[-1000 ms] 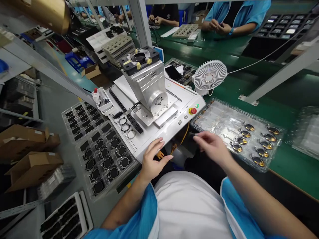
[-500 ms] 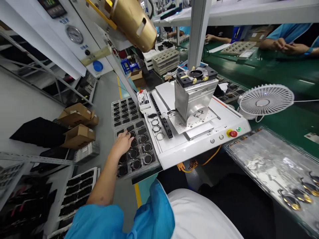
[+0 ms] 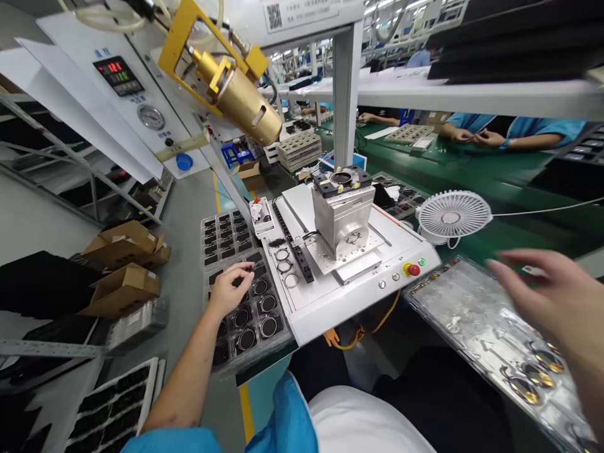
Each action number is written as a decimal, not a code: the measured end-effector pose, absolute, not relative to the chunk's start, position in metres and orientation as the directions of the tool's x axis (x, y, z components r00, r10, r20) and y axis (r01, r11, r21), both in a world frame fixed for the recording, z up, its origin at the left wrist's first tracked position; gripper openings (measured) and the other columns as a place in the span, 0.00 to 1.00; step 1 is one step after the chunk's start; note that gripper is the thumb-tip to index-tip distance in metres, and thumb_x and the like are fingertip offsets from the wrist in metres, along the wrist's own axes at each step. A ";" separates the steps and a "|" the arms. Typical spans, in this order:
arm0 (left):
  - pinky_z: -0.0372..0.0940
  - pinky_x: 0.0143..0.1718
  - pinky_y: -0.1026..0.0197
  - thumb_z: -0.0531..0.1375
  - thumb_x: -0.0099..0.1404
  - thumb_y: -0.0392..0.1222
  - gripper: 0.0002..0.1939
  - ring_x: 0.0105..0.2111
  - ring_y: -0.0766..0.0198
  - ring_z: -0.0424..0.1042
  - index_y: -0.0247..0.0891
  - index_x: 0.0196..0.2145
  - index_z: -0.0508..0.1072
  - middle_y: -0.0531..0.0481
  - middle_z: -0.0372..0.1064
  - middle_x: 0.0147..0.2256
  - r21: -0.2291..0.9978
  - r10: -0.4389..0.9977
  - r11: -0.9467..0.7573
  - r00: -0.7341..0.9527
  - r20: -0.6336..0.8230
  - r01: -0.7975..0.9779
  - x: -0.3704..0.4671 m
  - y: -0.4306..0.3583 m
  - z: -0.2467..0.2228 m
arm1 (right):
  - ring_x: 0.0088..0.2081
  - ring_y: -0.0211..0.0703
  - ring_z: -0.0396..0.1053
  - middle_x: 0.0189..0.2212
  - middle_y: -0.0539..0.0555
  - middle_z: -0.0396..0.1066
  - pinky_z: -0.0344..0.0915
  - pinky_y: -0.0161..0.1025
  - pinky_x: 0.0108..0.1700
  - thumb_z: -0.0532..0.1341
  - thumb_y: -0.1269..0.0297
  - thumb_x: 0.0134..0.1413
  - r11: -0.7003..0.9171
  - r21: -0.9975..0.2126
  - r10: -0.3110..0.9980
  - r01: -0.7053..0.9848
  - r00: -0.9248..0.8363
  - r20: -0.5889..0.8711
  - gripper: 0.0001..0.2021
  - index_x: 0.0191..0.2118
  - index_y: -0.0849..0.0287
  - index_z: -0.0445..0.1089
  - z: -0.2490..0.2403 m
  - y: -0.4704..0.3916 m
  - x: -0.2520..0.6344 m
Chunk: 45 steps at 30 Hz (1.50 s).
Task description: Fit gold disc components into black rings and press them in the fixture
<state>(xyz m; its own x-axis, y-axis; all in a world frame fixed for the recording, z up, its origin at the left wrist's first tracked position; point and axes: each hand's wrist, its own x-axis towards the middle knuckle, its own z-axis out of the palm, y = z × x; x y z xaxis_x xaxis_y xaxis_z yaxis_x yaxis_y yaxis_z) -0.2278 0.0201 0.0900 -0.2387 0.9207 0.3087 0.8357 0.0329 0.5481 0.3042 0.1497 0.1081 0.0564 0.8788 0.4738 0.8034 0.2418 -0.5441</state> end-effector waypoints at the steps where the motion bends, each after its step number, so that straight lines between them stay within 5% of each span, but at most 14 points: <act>1: 0.70 0.57 0.45 0.60 0.67 0.52 0.15 0.51 0.50 0.78 0.41 0.29 0.78 0.42 0.79 0.51 0.582 0.910 -0.025 -0.222 0.349 0.813 -0.218 0.027 0.095 | 0.32 0.53 0.73 0.38 0.64 0.76 0.67 0.51 0.33 0.62 0.44 0.58 0.344 -0.567 0.856 0.748 -0.001 0.518 0.16 0.39 0.50 0.74 0.123 0.161 0.283; 4: 0.71 0.57 0.45 0.64 0.64 0.54 0.14 0.51 0.48 0.78 0.41 0.34 0.83 0.40 0.79 0.51 0.671 0.896 -0.160 -0.179 0.406 0.724 -0.192 0.048 0.108 | 0.43 0.53 0.75 0.43 0.61 0.76 0.72 0.47 0.41 0.63 0.55 0.59 0.731 -0.512 0.667 0.451 -0.313 0.676 0.10 0.41 0.55 0.74 0.172 0.201 0.204; 7: 0.72 0.57 0.43 0.65 0.63 0.55 0.16 0.51 0.46 0.79 0.41 0.38 0.84 0.39 0.79 0.51 0.713 0.906 -0.216 -0.135 0.401 0.667 -0.176 0.060 0.117 | 0.53 0.55 0.71 0.48 0.59 0.76 0.68 0.51 0.55 0.64 0.64 0.57 0.867 -0.361 0.493 0.345 -0.481 0.725 0.09 0.43 0.57 0.76 0.213 0.243 0.139; 13: 0.72 0.58 0.44 0.63 0.67 0.52 0.16 0.57 0.47 0.75 0.41 0.46 0.83 0.39 0.75 0.57 0.685 0.907 -0.273 -0.056 0.417 0.675 -0.170 0.054 0.136 | 0.38 0.45 0.75 0.35 0.50 0.79 0.71 0.38 0.44 0.66 0.72 0.49 0.879 -0.362 0.446 0.310 -0.802 0.397 0.10 0.39 0.56 0.80 0.253 0.290 0.104; 17: 0.73 0.57 0.46 0.63 0.67 0.48 0.14 0.55 0.48 0.77 0.40 0.46 0.83 0.39 0.75 0.57 0.609 0.852 -0.377 0.004 0.523 0.698 -0.155 0.067 0.166 | 0.41 0.45 0.75 0.37 0.51 0.78 0.71 0.41 0.49 0.67 0.70 0.50 0.874 -0.432 0.444 0.222 -0.727 0.524 0.08 0.39 0.58 0.78 0.257 0.288 0.110; 22: 0.73 0.55 0.48 0.64 0.66 0.45 0.09 0.51 0.49 0.79 0.40 0.37 0.83 0.44 0.81 0.48 0.378 0.696 -0.475 0.076 0.714 0.795 -0.110 0.131 0.222 | 0.45 0.46 0.75 0.43 0.56 0.77 0.72 0.48 0.54 0.67 0.64 0.54 0.778 -0.627 0.597 0.040 -0.359 0.717 0.11 0.43 0.61 0.73 0.238 0.270 0.118; 28: 0.71 0.41 0.57 0.58 0.67 0.38 0.11 0.34 0.56 0.79 0.38 0.31 0.81 0.48 0.80 0.29 0.191 0.833 -0.457 0.344 0.432 0.869 -0.065 0.204 0.265 | 0.48 0.50 0.76 0.45 0.60 0.77 0.73 0.51 0.55 0.69 0.54 0.54 0.627 -0.773 0.744 -0.099 -0.220 0.631 0.17 0.45 0.59 0.72 0.191 0.221 0.158; 31: 0.71 0.44 0.55 0.56 0.71 0.43 0.14 0.36 0.54 0.79 0.38 0.34 0.80 0.45 0.81 0.33 0.188 0.846 -0.464 0.370 0.385 0.866 -0.061 0.205 0.257 | 0.49 0.53 0.76 0.47 0.60 0.78 0.72 0.53 0.56 0.70 0.53 0.53 0.529 -0.847 0.830 -0.049 -0.178 0.528 0.18 0.46 0.57 0.73 0.150 0.195 0.196; 33: 0.69 0.54 0.49 0.61 0.68 0.52 0.17 0.49 0.47 0.78 0.36 0.44 0.79 0.40 0.80 0.46 0.184 0.823 -0.489 0.380 0.422 0.853 -0.064 0.199 0.243 | 0.49 0.55 0.76 0.47 0.62 0.78 0.72 0.53 0.55 0.70 0.52 0.52 0.406 -0.914 0.906 0.011 -0.135 0.401 0.19 0.46 0.57 0.73 0.115 0.183 0.222; 36: 0.55 0.67 0.40 0.69 0.56 0.63 0.39 0.66 0.38 0.62 0.35 0.58 0.72 0.34 0.66 0.64 0.163 0.790 -0.519 0.397 0.468 0.839 -0.072 0.193 0.225 | 0.44 0.57 0.77 0.43 0.64 0.79 0.73 0.51 0.48 0.67 0.55 0.53 0.090 -0.970 0.994 0.225 -0.076 0.074 0.26 0.55 0.62 0.69 0.064 0.176 0.250; 39: 0.51 0.70 0.38 0.68 0.55 0.66 0.42 0.68 0.39 0.58 0.37 0.59 0.71 0.34 0.62 0.66 0.209 0.799 -0.525 0.393 0.456 0.825 -0.077 0.195 0.220 | 0.38 0.56 0.77 0.35 0.61 0.79 0.71 0.50 0.45 0.64 0.61 0.55 -0.076 -0.848 0.979 0.525 -0.124 -0.164 0.38 0.68 0.70 0.56 0.024 0.175 0.258; 45: 0.47 0.71 0.36 0.62 0.65 0.63 0.37 0.72 0.43 0.50 0.44 0.66 0.64 0.39 0.57 0.69 0.333 0.743 -0.596 0.343 0.575 0.731 -0.083 0.154 0.207 | 0.42 0.60 0.76 0.38 0.62 0.77 0.67 0.47 0.45 0.61 0.63 0.58 0.067 -0.600 0.975 0.797 -0.181 -0.133 0.43 0.75 0.68 0.43 -0.014 0.171 0.246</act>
<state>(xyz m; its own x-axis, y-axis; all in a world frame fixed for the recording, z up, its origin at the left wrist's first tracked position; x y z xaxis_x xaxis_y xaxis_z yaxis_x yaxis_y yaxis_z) -0.0828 0.1543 0.2073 0.3430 0.7426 0.5752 0.7312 -0.5955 0.3329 0.2462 0.1710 -0.0144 -0.1810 0.9745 -0.1326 0.7973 0.0665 -0.5999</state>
